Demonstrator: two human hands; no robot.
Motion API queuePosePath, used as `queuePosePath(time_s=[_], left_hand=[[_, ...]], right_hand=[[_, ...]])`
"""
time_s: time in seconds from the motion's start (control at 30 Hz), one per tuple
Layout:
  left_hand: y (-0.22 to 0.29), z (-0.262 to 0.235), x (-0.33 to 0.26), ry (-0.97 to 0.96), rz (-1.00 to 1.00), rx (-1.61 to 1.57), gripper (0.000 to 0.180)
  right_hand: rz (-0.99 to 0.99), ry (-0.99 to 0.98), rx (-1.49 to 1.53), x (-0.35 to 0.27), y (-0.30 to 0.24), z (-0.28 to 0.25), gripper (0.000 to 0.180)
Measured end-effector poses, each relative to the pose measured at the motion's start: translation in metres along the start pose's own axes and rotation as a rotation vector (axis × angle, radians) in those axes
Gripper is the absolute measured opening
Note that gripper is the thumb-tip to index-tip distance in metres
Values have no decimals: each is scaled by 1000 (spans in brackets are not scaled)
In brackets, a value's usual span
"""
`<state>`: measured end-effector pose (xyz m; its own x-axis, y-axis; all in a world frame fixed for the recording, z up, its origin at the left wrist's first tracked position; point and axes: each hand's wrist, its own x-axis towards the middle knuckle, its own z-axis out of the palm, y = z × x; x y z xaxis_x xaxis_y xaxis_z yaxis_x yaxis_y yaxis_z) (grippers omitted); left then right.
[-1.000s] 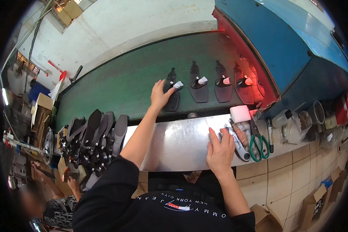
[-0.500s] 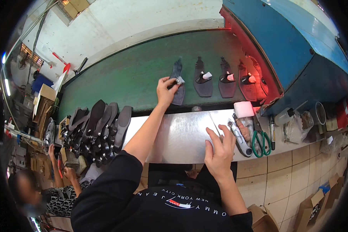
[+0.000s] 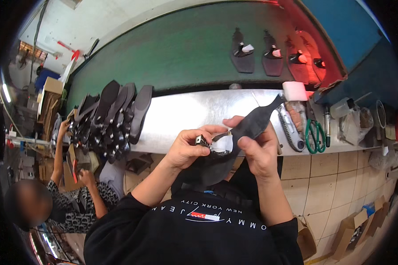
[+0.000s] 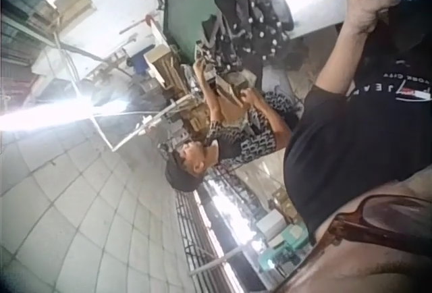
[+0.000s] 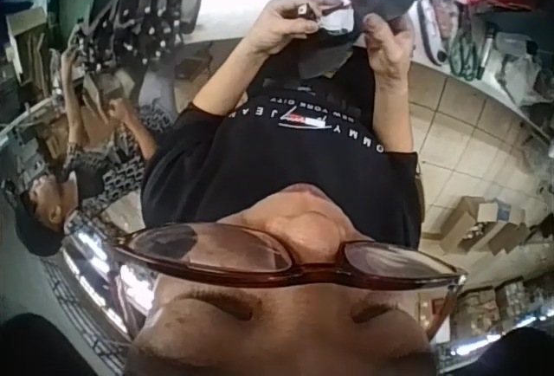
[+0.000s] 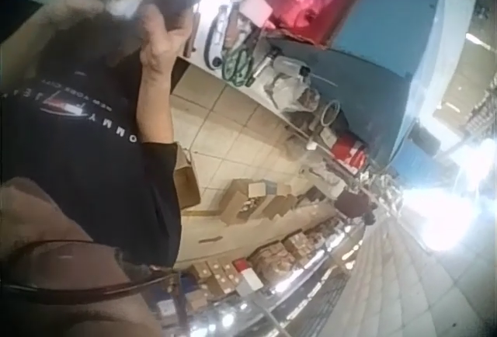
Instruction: The person is trimming and finishing the edges of shoe insoles/soles using a small knife or awl at a factory workstation.
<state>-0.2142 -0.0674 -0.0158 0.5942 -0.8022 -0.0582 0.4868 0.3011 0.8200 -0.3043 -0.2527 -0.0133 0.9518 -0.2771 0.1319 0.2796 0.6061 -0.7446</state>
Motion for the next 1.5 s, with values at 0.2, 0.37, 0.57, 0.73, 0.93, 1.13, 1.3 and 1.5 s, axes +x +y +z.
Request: queuePosePath(time_s=[0.2, 0.37, 0.57, 0.73, 0.93, 1.13, 1.3, 1.5], left_hand=[[-1, -13, -22, 124, 32, 74, 32], [-2, -11, -31, 165, 1, -2, 29], [-11, -15, -36, 251, -1, -51, 16], [-17, -25, -41, 217, 48, -26, 15], [-16, -24, -47, 225, 66, 121, 30], [-16, -29, -50, 234, 8, 122, 37], [-17, -28, -50, 223, 20, 86, 36], [-18, -29, -50, 217, 9, 78, 35]], right_hand=[[-28, -8, -189, -11, -15, -1, 35], [11, -7, -719, -40, -3, 8, 34], [44, 74, -714, -48, 3, 19, 38], [151, 98, -757, -52, 1, 24, 57], [-67, -38, -947, -55, 6, 25, 52], [-99, -52, -965, -60, 11, 24, 45], [-105, -57, -953, -59, 13, 25, 45], [-102, -60, -946, -59, 14, 25, 45]])
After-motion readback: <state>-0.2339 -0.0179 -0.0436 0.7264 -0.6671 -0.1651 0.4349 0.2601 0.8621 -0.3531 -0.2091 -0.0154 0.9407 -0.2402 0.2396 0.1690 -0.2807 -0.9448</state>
